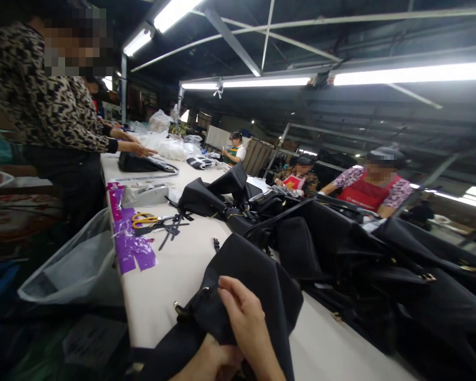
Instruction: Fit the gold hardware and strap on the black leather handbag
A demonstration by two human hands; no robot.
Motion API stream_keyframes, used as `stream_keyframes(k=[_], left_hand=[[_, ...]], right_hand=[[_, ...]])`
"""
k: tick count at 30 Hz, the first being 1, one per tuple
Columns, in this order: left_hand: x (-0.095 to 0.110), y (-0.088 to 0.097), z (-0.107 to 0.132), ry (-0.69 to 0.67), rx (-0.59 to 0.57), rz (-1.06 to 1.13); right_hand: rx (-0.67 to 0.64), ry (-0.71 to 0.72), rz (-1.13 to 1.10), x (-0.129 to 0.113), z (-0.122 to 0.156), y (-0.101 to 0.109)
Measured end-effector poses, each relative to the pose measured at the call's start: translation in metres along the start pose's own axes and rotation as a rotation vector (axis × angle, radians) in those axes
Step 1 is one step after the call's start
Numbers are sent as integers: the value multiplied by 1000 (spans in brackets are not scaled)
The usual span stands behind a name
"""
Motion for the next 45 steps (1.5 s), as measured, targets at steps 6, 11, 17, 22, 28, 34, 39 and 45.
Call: stream_keyframes(k=[6, 11, 17, 22, 28, 34, 39, 45], left_hand=[[8, 44, 22, 447, -335, 424], [32, 98, 23, 315, -83, 3], [81, 116, 8, -214, 238, -630], [104, 104, -5, -380, 220, -804], [107, 132, -4, -198, 162, -934], [94, 146, 8, -69, 91, -776], [89, 138, 12, -55, 107, -608], [88, 134, 19, -127, 136, -552]], right_hand=[[74, -254, -304, 46, 3, 17], [64, -256, -327, 51, 8, 12], [-29, -289, -424, 33, 25, 9], [52, -263, -380, 26, 48, 30], [-78, 3, 62, 19, 64, 37], [-230, 218, 48, -3, 59, -4], [-184, 235, 41, -2, 33, -49], [-330, 313, 182, 7, 9, -78]])
Point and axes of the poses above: each hand's wrist, its own z-axis away from the middle knuckle, its own y-axis out of the back of the hand, x = y × z, the point moved 5 cm from there along -z, towards the middle knuckle, and after that the axes turned 4 degrees about y, right-handed, at the moved point
